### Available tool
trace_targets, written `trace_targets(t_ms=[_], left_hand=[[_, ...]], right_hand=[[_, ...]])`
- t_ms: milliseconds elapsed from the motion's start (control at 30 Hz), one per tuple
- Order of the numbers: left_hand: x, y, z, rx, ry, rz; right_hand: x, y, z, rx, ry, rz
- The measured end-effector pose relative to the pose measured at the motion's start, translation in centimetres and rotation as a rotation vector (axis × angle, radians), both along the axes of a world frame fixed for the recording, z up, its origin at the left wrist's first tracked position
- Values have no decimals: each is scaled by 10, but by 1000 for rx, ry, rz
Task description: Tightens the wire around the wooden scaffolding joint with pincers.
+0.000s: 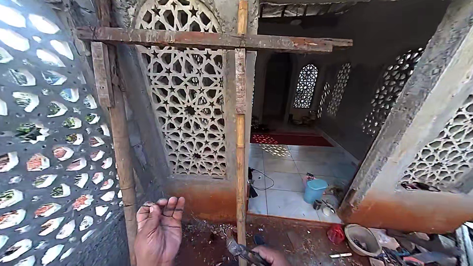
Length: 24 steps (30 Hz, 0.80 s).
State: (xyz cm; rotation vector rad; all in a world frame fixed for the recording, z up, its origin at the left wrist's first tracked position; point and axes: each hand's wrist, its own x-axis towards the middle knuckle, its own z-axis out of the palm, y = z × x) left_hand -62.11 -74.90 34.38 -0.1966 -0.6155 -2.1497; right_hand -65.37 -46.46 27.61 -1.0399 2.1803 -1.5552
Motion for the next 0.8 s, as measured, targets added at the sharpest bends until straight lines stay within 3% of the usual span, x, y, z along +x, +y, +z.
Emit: trace_targets(t_ms=[100, 233, 300, 400, 500, 633, 800], left_hand=[[-79, -20, 30, -143, 57, -121], [-202, -41, 81, -520, -229, -209], [-270, -56, 122, -708, -331, -256], [-358, -75, 154, -844, -408, -326], [-430, -89, 180, -815, -430, -330], [-512, -97, 191, -711, -494, -390], [-574, -80, 206, -636, -540, -557]], right_hand=[[-60, -6, 19, -98, 148, -232], [-153, 0, 75, -268, 402, -577], [-205, -1, 121, -307, 486, -738], [-266, 0, 164, -281, 537, -945], [-321, -1, 191, -260, 558, -1099], [-374, -7, 184, -255, 479, -1205], [-444, -25, 204, -228, 296, -1039]])
